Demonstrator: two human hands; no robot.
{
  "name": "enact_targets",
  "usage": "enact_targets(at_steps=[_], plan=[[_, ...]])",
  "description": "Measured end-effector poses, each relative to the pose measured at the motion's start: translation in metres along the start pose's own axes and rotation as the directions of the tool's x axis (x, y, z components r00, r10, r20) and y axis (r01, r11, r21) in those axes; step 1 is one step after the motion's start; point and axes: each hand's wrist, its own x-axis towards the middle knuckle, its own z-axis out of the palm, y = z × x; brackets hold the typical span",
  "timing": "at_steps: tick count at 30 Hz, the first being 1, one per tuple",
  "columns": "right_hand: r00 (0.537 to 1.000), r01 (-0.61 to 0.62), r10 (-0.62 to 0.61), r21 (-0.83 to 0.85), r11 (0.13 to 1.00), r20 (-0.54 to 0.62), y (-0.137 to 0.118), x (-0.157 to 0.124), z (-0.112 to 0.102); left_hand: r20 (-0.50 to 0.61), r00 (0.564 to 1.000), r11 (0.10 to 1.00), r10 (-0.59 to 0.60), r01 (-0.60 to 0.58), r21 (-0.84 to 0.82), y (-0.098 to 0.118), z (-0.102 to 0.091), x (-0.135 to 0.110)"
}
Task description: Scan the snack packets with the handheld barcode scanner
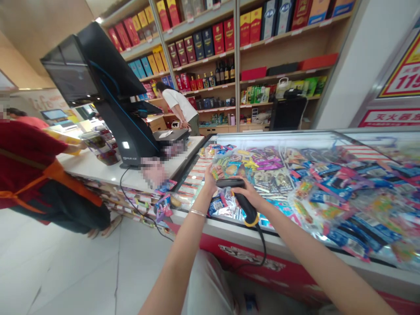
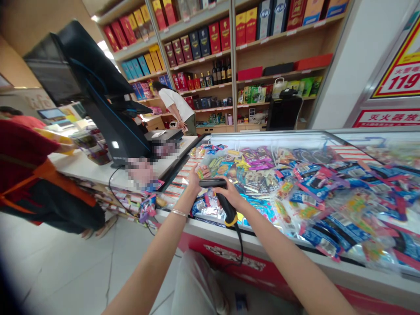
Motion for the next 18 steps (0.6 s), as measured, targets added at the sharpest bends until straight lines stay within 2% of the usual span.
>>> enact_targets(at_steps=[4,8,18], plan=[[1.000,-0.009,0.009,-0.011,1.000,-0.024,0.002,0.002,-0.002,0.081,0.996,0.996,-0.028,0.035,-0.082,0.003,-0.011,0.003],[0.999,-0.014,0.013,-0.022,1.000,-0.039,0.002,0.003,-0.004,0.075,0.997,0.994,-0.035,0.043,-0.100,0.010,-0.019,0.004],[0.999,-0.036,0.037,-0.072,0.997,0.016,0.002,0.001,-0.004,0.097,0.989,0.981,-0.110,0.124,-0.147,0.012,-0.016,0.004]])
